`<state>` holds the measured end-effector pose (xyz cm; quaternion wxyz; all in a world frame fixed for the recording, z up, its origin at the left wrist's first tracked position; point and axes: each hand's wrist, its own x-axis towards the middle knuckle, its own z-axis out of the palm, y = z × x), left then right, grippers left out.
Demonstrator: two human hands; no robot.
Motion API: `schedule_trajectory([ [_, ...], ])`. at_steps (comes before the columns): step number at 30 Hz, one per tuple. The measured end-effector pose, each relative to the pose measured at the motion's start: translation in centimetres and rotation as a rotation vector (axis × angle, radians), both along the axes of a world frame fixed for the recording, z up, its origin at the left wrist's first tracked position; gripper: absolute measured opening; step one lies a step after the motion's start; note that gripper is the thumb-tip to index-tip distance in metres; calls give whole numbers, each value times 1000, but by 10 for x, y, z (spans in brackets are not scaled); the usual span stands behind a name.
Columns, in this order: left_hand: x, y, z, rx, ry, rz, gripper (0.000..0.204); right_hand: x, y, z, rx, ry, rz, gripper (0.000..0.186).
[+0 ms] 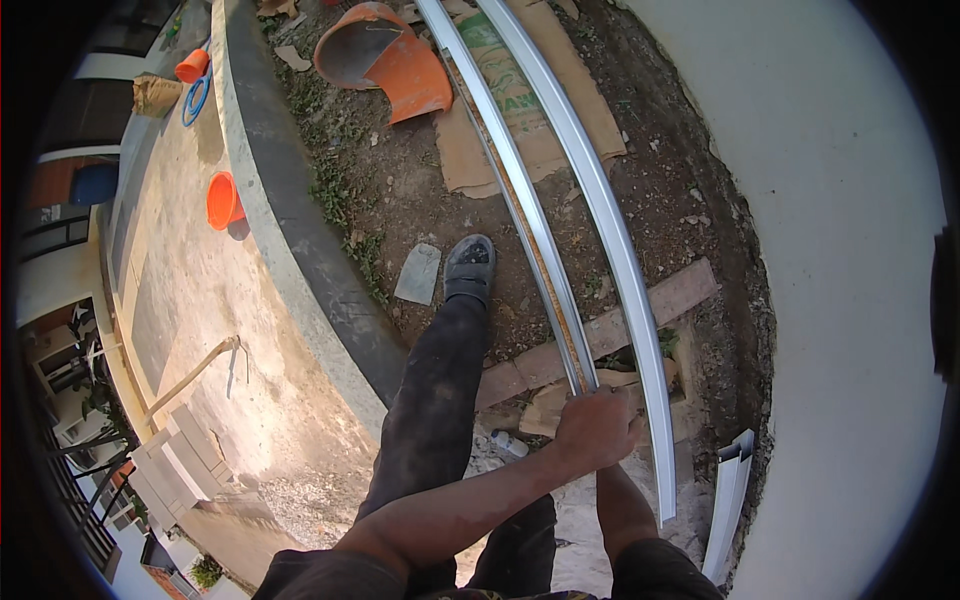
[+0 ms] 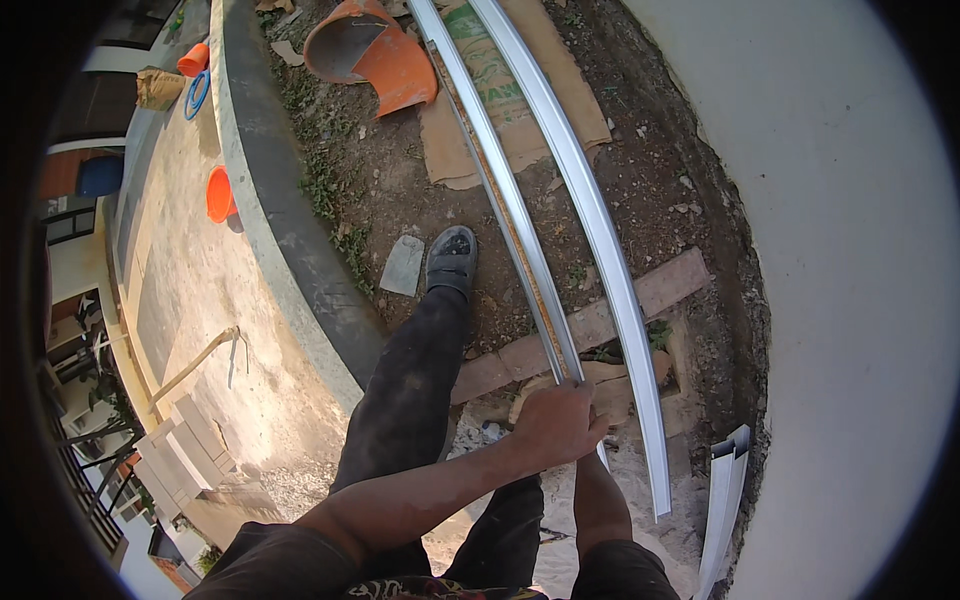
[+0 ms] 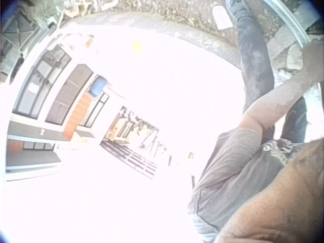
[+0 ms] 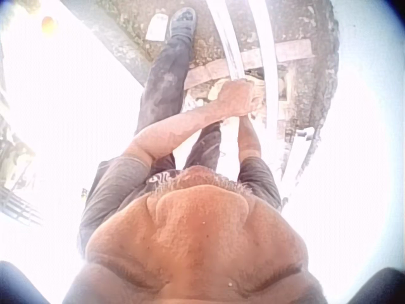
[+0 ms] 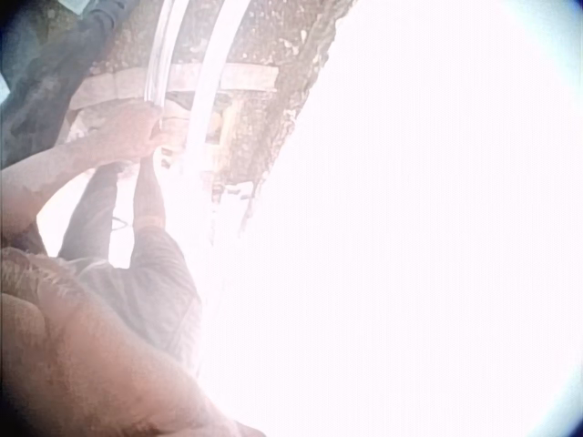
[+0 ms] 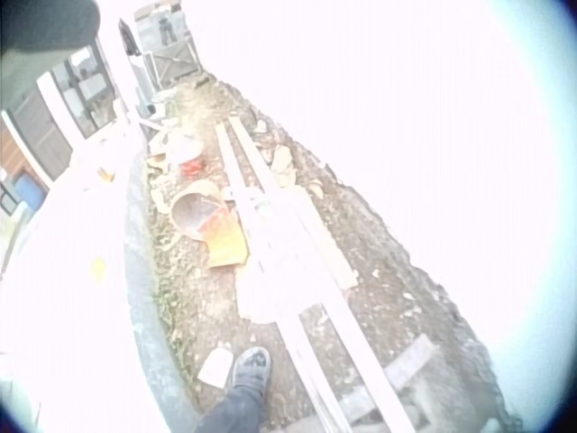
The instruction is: Measure and cut metal studs using a tape measure and tin snips.
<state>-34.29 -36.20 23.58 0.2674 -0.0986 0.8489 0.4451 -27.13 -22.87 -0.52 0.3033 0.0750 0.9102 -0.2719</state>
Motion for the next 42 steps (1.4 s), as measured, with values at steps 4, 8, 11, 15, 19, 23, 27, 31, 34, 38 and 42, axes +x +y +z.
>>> schedule_trajectory([
  [4,-4,-1,1,-3,-20,-6,37,-7,-3,-4,-11,-3,-8,51],
  [8,-4,1,1,-9,-3,-7,37,-11,-5,-7,-19,-15,-13,51],
  [11,-5,-1,0,-8,-6,-11,38,-9,-5,-9,-25,-33,-14,50],
  [15,-5,-1,1,13,-25,-13,38,-10,-5,-13,-33,-51,-12,50],
  [19,-6,0,1,28,-30,-22,38,-15,-2,-17,-36,-60,-12,50],
  [23,-7,2,3,7,-22,-18,39,-21,-2,-20,-42,-69,-8,50],
  [27,-7,3,3,0,-5,-4,40,-27,-4,-24,-51,-78,-4,50],
  [31,-8,1,4,8,-19,-14,41,-34,-9,-29,-60,-83,-7,50],
  [34,-8,0,4,4,-12,-7,41,-40,-13,-32,-67,-86,-7,50],
  [38,-7,-3,7,24,-24,-7,41,-48,-20,-30,-77,-90,-7,50],
  [42,-8,-4,8,41,-68,-30,41,-56,-27,-20,-81,-99,-13,50],
])
